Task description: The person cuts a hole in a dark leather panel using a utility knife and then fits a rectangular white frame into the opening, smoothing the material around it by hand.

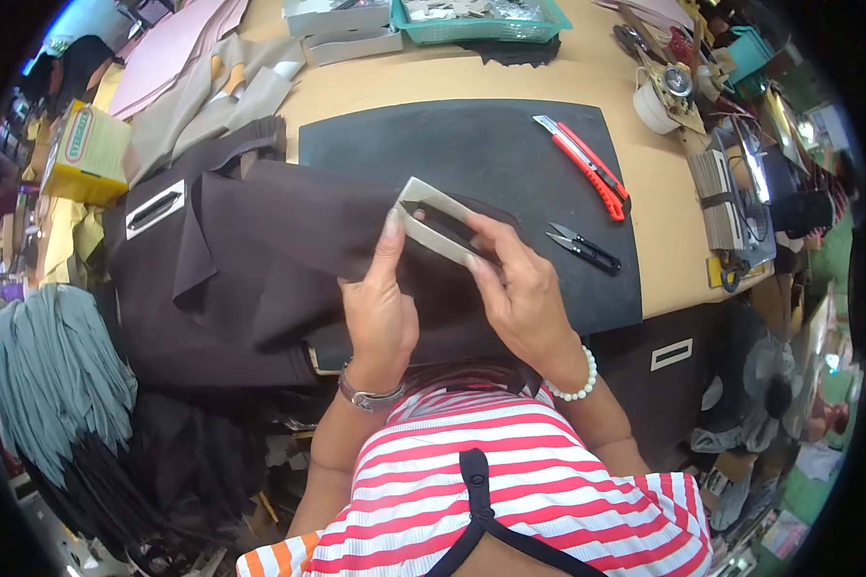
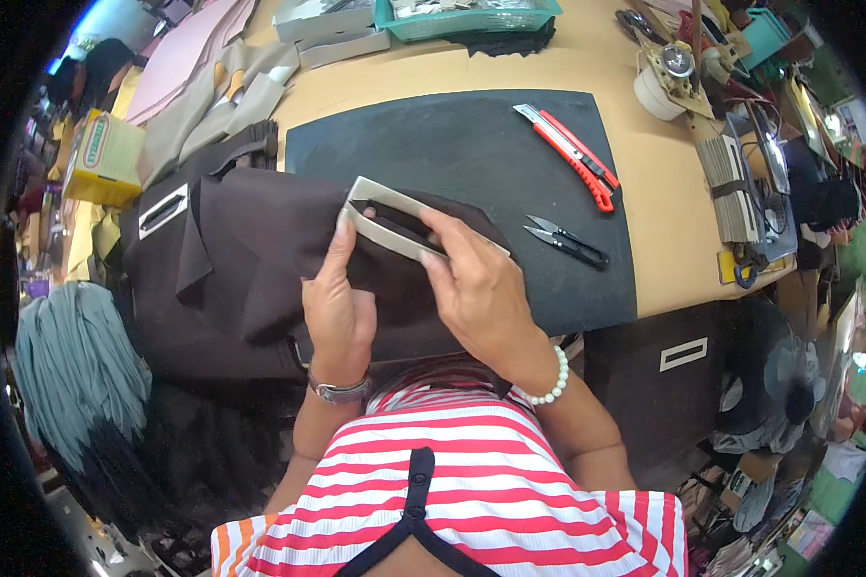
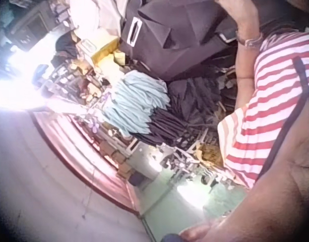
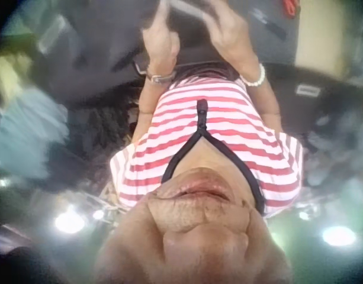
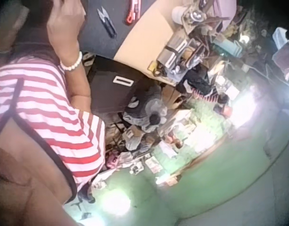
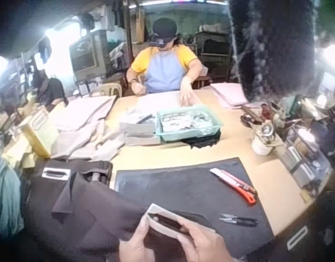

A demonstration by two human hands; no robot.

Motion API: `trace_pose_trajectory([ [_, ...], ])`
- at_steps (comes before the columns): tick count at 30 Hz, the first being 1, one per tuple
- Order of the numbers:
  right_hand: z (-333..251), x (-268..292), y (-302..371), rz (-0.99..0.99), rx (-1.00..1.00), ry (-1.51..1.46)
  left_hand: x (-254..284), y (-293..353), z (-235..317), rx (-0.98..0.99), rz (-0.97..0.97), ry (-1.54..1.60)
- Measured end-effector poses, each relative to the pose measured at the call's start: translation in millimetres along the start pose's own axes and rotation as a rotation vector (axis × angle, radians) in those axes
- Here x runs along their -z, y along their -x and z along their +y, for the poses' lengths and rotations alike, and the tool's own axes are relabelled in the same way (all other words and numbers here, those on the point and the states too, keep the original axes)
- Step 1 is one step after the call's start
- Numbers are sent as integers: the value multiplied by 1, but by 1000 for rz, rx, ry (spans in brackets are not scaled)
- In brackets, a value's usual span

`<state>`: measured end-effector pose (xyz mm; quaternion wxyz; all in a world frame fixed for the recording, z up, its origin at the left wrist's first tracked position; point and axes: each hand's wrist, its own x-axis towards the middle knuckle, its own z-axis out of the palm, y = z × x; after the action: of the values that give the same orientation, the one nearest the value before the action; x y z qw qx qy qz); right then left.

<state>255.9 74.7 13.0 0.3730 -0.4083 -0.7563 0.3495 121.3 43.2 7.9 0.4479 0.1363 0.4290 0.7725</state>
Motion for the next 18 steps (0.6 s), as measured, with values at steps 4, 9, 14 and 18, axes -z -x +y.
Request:
trace_pose_trajectory([
  [4,7,18,11,-98,-12,55,23,7,-1,30,116,10],
  [9,26,22,5,-337,110,104,50,49,19,253,269,-244],
  [14,33,17,-4,-424,238,158,60,69,78,566,-457,-594],
  [18,29,12,-8,-429,336,169,24,44,64,-392,-751,-1263],
])
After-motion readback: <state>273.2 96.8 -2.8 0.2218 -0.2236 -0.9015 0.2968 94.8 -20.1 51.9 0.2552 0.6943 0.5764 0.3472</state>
